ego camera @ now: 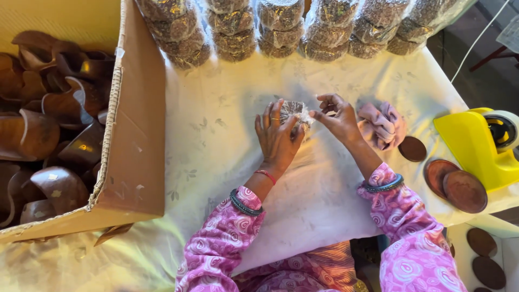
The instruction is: Packaging small round items by wrapping them in bubble wrap and securing them.
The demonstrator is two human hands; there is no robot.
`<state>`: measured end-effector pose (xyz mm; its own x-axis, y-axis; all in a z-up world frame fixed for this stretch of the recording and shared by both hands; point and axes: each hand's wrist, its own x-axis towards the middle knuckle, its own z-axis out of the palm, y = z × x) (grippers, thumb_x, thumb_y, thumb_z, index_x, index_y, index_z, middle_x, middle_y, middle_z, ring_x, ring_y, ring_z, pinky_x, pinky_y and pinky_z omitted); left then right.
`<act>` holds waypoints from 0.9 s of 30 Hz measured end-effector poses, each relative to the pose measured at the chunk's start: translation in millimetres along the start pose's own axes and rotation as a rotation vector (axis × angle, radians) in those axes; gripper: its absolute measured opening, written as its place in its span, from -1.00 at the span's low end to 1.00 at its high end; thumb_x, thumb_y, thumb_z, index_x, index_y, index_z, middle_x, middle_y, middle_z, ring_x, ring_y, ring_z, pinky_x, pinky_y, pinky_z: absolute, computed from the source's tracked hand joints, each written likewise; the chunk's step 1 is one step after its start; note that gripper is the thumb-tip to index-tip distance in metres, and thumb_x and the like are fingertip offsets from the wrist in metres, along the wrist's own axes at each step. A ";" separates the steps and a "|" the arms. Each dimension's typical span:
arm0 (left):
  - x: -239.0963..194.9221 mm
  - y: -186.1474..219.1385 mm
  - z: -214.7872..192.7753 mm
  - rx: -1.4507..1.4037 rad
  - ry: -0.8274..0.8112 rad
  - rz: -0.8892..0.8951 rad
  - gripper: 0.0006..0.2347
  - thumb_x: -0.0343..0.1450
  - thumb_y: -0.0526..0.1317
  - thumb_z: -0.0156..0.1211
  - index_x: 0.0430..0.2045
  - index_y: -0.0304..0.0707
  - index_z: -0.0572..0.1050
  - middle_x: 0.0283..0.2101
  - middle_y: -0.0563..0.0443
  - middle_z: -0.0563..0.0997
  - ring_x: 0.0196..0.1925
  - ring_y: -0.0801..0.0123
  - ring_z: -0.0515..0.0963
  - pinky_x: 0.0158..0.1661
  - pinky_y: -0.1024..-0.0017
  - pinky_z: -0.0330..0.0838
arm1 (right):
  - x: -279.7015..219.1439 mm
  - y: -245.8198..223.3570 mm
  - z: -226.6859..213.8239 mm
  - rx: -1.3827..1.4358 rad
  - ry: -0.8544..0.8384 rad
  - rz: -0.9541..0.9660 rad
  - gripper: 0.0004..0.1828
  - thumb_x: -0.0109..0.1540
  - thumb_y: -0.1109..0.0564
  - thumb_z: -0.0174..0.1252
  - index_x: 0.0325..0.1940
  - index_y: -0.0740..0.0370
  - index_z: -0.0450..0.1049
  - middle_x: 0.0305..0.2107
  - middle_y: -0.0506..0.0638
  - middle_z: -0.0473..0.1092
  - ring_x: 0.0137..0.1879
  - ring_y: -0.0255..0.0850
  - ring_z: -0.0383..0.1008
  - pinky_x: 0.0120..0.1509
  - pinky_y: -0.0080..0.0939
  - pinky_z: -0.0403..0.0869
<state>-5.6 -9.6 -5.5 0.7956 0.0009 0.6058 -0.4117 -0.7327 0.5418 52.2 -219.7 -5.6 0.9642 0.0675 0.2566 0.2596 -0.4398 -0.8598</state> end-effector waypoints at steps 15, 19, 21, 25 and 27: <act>1.7 3.2 -5.2 -0.048 -0.017 0.038 -0.63 0.40 -0.06 0.25 0.09 -0.09 0.49 0.10 -0.01 0.57 0.33 0.00 0.36 0.37 -0.19 0.02 | -8.6 -17.4 27.3 -0.278 0.103 -0.023 -0.36 0.11 -0.04 0.48 0.18 0.22 0.46 -0.11 -0.06 0.44 -0.01 -0.29 0.50 -0.05 -0.20 0.49; -1.7 -0.8 -0.6 -0.014 -0.002 0.097 -0.66 0.44 -0.08 0.22 0.12 0.07 0.54 0.10 -0.04 0.58 0.32 -0.07 0.37 0.37 -0.21 0.01 | -8.0 -2.0 29.8 -0.244 0.124 0.016 -0.37 0.11 0.00 0.48 0.20 0.22 0.46 -0.12 -0.05 0.46 -0.01 -0.29 0.50 -0.02 -0.21 0.49; -2.4 -3.3 2.4 0.007 0.007 0.118 -0.71 0.44 -0.08 0.21 0.06 0.11 0.58 0.11 -0.06 0.58 0.33 -0.10 0.37 0.38 -0.21 0.01 | -5.3 12.2 31.1 -0.209 0.123 0.026 -0.37 0.12 0.02 0.47 0.21 0.24 0.45 -0.15 -0.05 0.46 -0.01 -0.30 0.49 -0.01 -0.23 0.49; -0.6 -4.5 0.0 0.036 0.003 0.147 -0.83 0.45 -0.08 0.20 -0.16 0.05 0.65 0.11 -0.09 0.58 0.32 -0.13 0.37 0.37 -0.24 -0.01 | -1.5 20.9 33.0 0.051 0.096 0.103 -0.32 0.13 0.03 0.47 0.22 0.35 0.38 -0.17 -0.05 0.37 -0.10 -0.37 0.44 -0.05 -0.36 0.55; 0.0 -3.2 -1.2 0.045 -0.008 0.154 -0.85 0.44 -0.08 0.20 -0.23 0.02 0.65 0.11 -0.09 0.58 0.32 -0.13 0.37 0.36 -0.25 -0.01 | -2.6 18.1 30.0 0.092 0.093 0.142 -0.30 0.12 0.03 0.46 0.21 0.37 0.36 -0.17 -0.06 0.35 -0.13 -0.38 0.46 -0.06 -0.39 0.56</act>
<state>-4.8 -6.3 -6.6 0.7280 -0.1188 0.6753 -0.5091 -0.7533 0.4164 56.0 -200.9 -35.1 0.9833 -0.0742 0.1660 0.1296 -0.3549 -0.9259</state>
